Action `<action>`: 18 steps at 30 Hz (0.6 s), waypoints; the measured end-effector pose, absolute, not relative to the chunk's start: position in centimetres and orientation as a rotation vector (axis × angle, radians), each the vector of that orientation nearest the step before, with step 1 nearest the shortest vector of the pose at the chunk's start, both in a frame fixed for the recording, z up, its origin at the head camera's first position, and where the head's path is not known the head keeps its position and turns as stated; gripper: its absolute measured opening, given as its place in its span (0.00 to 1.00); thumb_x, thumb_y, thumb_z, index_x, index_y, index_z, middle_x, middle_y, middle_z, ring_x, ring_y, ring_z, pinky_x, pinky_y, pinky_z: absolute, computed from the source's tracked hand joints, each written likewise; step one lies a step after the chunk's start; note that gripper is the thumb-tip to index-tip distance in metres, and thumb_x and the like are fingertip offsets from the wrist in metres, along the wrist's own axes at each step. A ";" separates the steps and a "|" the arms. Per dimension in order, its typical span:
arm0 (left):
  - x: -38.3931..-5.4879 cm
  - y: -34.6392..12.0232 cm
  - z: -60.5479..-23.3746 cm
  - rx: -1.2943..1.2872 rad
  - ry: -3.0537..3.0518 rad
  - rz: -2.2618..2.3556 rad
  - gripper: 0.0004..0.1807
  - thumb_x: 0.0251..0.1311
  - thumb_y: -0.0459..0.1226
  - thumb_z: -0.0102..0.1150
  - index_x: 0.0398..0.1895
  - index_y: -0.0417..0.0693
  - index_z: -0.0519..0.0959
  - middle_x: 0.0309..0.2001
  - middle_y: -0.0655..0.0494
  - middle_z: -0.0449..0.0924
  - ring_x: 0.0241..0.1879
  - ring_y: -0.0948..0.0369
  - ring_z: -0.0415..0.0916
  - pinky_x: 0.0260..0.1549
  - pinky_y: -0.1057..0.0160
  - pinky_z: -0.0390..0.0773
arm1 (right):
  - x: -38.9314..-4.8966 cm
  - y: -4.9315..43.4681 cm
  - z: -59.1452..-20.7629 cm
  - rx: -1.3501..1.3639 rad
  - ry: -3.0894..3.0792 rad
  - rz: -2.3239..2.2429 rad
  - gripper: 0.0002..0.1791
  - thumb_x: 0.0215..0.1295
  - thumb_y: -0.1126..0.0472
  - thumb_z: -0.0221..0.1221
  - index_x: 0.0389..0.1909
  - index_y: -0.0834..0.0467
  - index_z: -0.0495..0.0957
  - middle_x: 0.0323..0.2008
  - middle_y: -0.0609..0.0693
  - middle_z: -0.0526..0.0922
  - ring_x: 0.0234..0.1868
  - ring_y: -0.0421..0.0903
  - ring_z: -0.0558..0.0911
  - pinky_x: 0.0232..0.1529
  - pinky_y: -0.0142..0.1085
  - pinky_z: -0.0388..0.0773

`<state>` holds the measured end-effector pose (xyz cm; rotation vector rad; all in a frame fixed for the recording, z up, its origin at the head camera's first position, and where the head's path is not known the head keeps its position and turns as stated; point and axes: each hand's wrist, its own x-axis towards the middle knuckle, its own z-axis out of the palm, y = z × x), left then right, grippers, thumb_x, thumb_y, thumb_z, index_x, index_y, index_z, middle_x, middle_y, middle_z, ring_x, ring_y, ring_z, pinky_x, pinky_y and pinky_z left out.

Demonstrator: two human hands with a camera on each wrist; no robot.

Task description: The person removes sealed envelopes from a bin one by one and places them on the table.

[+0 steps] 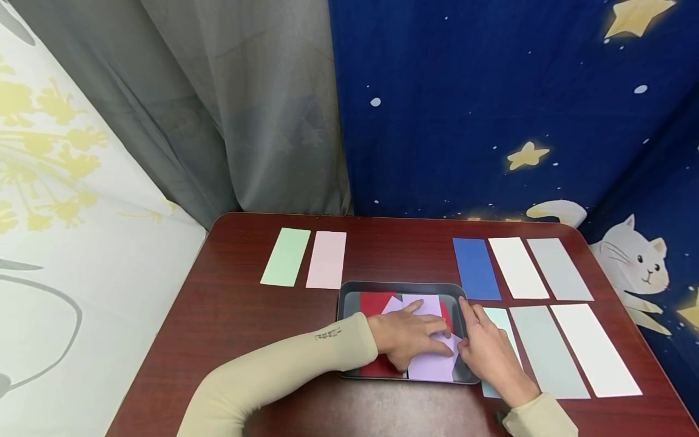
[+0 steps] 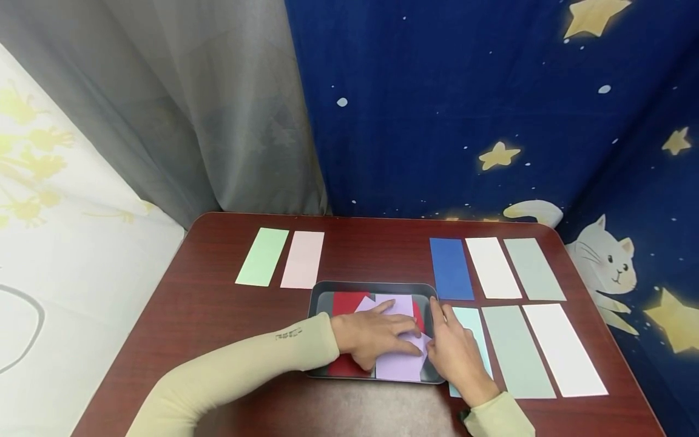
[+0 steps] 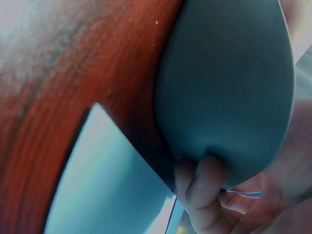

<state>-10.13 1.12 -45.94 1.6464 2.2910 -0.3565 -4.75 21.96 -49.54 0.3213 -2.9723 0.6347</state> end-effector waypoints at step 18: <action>-10.9 2.2 -46.1 1.617 2.266 -0.380 0.49 0.48 0.52 0.87 0.74 0.80 0.68 0.74 0.71 0.61 0.78 0.68 0.53 0.80 0.42 0.54 | -4.8 21.9 -49.7 0.299 -2.985 0.657 0.46 0.52 0.76 0.72 0.76 0.74 0.69 0.53 0.65 0.80 0.24 0.47 0.77 0.22 0.39 0.76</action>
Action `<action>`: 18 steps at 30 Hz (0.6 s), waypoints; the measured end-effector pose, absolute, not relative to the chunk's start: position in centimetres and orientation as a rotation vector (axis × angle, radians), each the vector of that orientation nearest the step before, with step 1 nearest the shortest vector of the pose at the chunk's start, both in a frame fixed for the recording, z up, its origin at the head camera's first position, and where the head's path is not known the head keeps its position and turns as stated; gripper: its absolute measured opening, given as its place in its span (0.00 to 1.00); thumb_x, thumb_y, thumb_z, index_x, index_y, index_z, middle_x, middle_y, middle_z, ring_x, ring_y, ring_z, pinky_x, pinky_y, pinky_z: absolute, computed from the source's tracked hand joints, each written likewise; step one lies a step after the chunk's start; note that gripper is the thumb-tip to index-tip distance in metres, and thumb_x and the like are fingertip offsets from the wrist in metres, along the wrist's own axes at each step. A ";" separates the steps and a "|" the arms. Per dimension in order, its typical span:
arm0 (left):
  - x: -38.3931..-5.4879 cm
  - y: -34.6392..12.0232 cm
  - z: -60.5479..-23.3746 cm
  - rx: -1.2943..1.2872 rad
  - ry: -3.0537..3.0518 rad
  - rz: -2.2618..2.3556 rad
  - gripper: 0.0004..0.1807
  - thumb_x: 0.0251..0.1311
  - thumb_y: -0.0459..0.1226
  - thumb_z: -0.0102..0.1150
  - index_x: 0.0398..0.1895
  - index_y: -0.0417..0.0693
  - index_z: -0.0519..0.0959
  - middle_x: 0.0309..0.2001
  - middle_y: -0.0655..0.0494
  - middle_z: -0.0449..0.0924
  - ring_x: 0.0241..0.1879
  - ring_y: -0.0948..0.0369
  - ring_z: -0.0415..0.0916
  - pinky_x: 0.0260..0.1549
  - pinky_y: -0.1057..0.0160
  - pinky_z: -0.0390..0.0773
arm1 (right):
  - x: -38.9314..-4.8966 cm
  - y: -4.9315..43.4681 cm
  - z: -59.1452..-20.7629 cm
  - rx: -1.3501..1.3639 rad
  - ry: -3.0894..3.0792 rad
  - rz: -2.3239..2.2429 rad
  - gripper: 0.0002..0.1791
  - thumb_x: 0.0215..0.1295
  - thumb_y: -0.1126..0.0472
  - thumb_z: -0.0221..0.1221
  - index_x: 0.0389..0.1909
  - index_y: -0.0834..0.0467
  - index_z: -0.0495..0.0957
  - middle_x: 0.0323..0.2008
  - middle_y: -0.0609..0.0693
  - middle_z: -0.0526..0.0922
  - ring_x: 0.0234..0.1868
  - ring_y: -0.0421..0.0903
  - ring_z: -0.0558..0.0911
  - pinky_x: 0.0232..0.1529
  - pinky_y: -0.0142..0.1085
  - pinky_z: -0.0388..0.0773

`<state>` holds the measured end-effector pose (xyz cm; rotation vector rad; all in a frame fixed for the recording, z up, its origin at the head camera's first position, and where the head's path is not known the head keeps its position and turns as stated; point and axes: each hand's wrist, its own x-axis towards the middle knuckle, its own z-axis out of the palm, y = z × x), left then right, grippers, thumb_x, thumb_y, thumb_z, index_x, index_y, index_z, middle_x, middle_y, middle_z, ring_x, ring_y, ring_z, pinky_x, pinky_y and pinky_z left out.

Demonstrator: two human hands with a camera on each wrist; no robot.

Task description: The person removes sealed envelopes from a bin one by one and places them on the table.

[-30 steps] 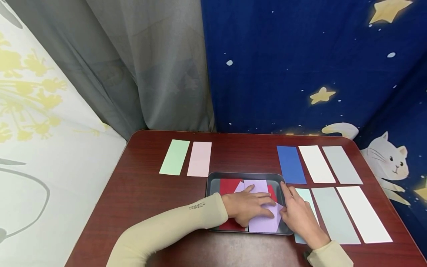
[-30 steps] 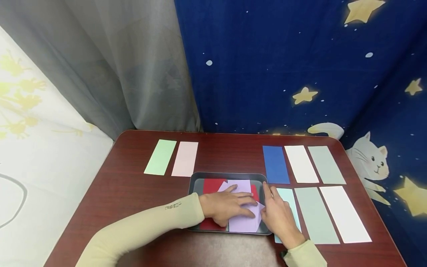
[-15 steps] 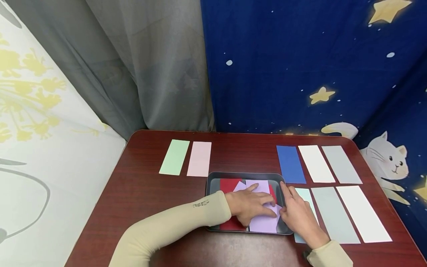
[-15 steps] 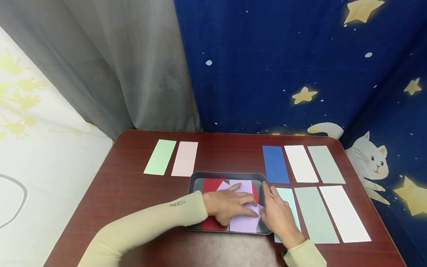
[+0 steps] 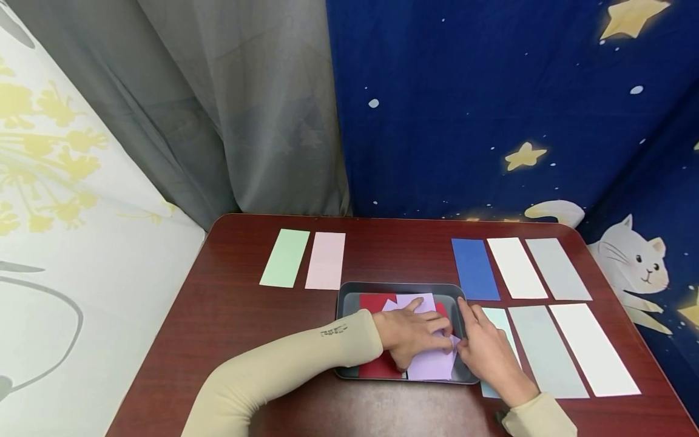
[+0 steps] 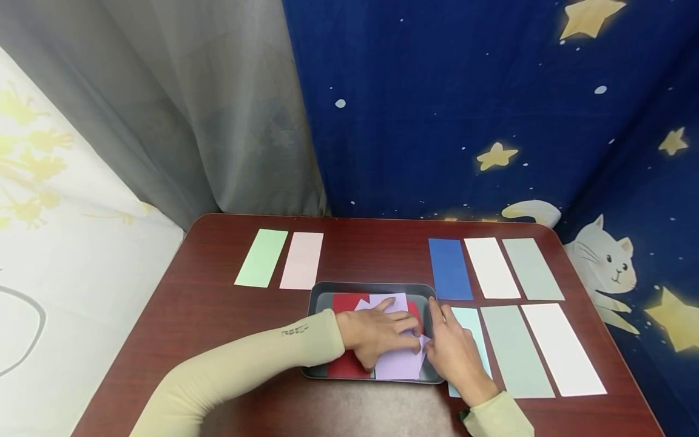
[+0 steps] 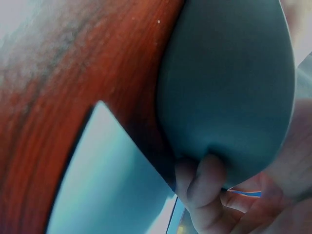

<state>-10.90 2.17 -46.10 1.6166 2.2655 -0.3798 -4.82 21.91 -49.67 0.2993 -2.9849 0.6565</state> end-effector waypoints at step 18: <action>-10.5 1.9 -45.5 1.612 2.302 -0.487 0.47 0.51 0.55 0.83 0.75 0.79 0.69 0.74 0.68 0.62 0.74 0.65 0.56 0.78 0.48 0.56 | -4.8 21.9 -49.7 0.294 -2.991 0.654 0.46 0.53 0.75 0.72 0.77 0.73 0.68 0.54 0.65 0.80 0.21 0.45 0.74 0.21 0.40 0.73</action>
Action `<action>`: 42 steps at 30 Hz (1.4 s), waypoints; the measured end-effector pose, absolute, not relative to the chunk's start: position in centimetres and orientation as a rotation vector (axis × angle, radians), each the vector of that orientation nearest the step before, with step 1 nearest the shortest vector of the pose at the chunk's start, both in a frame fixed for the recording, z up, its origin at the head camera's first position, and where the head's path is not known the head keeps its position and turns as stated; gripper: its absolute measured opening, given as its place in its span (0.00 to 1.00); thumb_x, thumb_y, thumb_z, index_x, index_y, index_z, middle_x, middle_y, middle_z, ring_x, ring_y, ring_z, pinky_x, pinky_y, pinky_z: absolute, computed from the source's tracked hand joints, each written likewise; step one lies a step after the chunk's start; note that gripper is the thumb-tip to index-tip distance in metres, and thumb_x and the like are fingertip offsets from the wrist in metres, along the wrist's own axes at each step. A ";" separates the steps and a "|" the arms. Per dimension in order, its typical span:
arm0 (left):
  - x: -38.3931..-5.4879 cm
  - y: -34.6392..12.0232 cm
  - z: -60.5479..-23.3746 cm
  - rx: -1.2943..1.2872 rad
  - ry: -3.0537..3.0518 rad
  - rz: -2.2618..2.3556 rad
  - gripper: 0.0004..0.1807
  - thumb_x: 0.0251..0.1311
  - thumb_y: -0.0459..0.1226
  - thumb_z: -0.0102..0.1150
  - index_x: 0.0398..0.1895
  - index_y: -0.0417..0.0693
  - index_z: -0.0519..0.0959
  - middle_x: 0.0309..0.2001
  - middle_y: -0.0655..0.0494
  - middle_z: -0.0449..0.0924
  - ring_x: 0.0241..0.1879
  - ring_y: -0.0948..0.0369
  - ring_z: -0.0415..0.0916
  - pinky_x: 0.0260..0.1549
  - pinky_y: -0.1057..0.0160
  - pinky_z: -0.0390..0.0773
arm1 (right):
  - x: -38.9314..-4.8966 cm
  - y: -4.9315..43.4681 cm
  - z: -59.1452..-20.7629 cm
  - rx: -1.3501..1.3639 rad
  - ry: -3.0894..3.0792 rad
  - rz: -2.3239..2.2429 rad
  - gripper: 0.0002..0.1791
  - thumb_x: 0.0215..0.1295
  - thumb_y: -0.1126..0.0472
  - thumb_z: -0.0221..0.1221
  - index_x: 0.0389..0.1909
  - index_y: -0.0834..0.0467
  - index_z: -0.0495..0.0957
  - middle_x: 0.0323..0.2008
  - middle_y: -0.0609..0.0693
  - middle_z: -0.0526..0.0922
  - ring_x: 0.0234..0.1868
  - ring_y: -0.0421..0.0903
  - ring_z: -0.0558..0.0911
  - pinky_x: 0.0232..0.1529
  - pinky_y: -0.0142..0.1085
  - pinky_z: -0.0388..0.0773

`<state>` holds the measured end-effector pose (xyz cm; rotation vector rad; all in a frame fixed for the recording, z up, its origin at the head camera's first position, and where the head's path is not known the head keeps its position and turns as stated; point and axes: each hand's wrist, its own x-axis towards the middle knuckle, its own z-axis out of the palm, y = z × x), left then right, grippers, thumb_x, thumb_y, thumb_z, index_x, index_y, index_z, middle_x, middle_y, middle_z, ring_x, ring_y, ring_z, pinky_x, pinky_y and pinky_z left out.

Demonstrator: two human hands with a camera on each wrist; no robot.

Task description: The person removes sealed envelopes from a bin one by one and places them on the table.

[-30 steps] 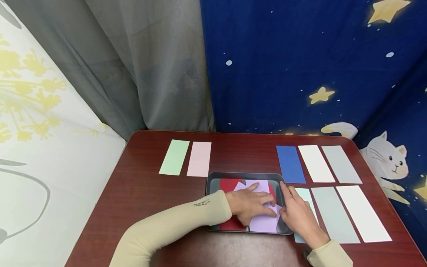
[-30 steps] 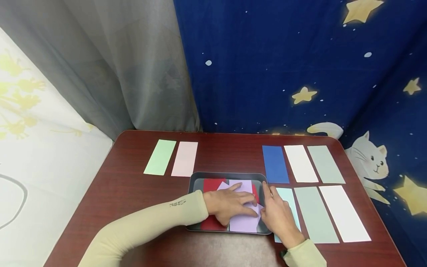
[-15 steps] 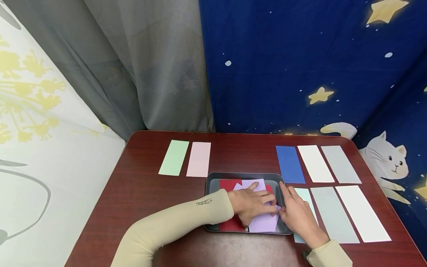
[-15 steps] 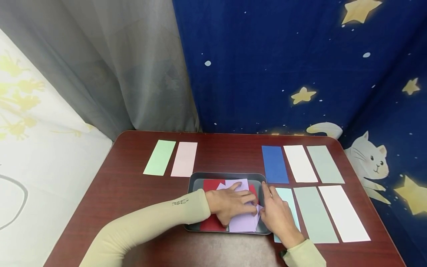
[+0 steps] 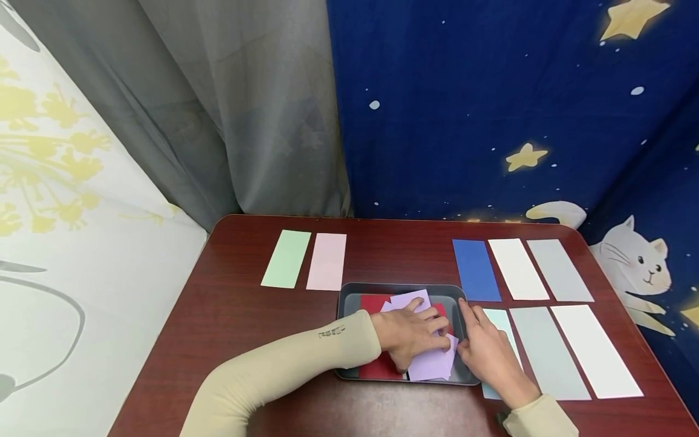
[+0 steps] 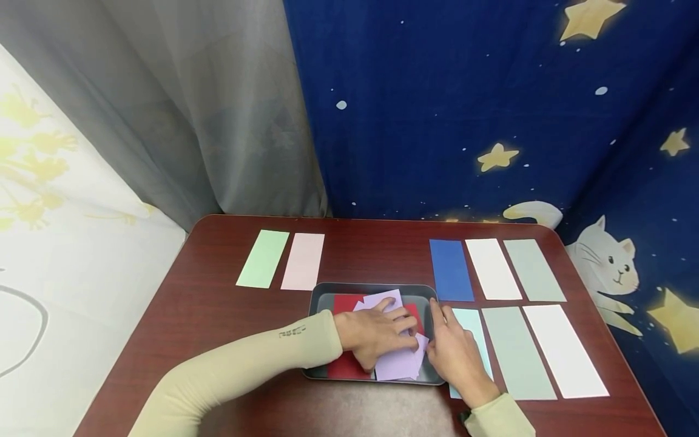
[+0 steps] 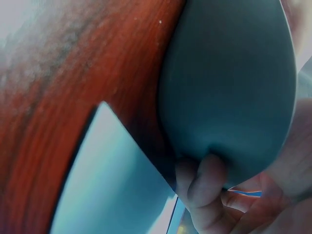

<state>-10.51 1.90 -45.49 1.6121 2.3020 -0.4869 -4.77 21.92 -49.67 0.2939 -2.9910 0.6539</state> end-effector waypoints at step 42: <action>-11.7 -1.1 -43.4 1.561 2.490 -0.240 0.45 0.56 0.67 0.70 0.77 0.71 0.70 0.69 0.62 0.67 0.67 0.62 0.61 0.67 0.52 0.65 | -4.8 22.1 -50.1 0.312 -2.978 0.649 0.48 0.52 0.75 0.73 0.77 0.75 0.67 0.53 0.65 0.80 0.23 0.43 0.76 0.22 0.39 0.75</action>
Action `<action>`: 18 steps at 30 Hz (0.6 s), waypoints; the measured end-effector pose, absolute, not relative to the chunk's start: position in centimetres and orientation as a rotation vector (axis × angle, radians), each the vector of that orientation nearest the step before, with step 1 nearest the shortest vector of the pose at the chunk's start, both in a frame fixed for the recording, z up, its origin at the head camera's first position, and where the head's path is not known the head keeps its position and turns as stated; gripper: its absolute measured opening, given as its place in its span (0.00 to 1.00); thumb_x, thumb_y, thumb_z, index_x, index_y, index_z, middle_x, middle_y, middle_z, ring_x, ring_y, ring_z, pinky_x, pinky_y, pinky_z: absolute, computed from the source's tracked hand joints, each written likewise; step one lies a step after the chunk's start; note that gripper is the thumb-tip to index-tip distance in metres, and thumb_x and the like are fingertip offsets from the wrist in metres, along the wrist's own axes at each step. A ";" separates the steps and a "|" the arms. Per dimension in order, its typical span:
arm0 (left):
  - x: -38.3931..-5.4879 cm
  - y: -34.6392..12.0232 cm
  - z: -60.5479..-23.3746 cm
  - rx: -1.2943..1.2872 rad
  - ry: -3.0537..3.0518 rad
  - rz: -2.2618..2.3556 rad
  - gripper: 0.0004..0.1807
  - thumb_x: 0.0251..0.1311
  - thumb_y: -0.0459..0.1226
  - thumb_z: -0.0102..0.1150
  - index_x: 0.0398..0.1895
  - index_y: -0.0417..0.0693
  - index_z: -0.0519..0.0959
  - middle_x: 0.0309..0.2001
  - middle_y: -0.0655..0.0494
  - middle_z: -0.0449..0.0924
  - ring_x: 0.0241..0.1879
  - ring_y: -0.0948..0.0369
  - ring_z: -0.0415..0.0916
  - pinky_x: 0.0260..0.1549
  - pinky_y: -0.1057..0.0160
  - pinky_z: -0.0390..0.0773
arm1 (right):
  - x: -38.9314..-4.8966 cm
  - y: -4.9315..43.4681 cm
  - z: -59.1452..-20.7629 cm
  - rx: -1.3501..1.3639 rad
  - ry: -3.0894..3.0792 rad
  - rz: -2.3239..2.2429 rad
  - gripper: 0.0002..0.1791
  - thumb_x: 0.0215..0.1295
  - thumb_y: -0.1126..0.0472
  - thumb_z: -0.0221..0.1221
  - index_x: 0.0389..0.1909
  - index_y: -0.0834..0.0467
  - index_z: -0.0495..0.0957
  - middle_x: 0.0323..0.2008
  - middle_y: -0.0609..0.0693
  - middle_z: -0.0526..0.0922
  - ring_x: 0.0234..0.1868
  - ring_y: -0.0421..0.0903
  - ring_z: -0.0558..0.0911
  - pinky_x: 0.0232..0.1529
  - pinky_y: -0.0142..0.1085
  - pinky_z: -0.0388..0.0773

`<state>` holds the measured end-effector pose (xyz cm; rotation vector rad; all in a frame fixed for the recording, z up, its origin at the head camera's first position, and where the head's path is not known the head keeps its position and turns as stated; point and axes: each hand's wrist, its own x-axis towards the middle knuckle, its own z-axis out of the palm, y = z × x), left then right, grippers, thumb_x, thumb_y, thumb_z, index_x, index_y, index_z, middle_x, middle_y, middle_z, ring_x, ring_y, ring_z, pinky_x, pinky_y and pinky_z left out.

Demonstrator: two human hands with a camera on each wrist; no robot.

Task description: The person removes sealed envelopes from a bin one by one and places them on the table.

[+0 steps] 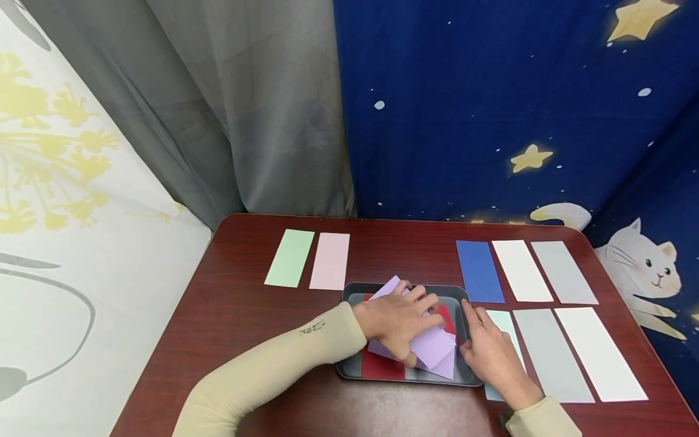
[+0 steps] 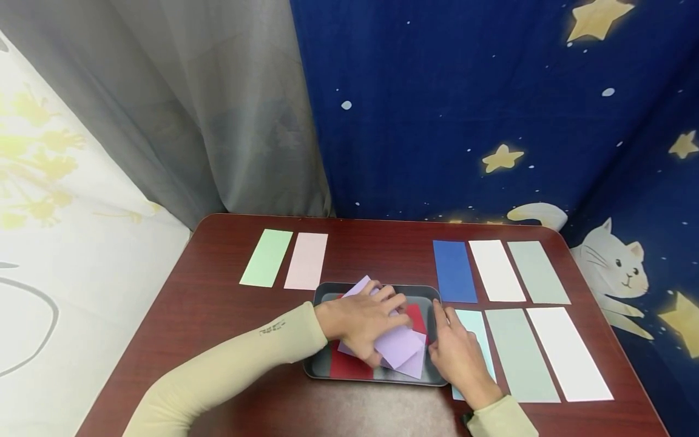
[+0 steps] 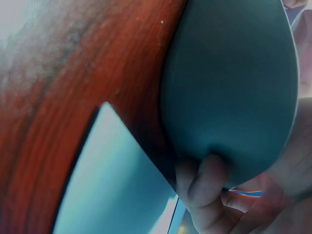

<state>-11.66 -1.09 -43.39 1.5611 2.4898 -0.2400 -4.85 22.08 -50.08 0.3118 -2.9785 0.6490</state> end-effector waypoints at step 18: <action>-13.0 -4.9 -43.2 1.399 2.615 0.003 0.45 0.54 0.61 0.72 0.78 0.66 0.74 0.70 0.57 0.70 0.66 0.59 0.65 0.65 0.46 0.70 | -4.8 22.1 -50.1 0.308 -2.977 0.650 0.48 0.51 0.76 0.72 0.77 0.75 0.67 0.51 0.64 0.79 0.23 0.43 0.76 0.22 0.38 0.75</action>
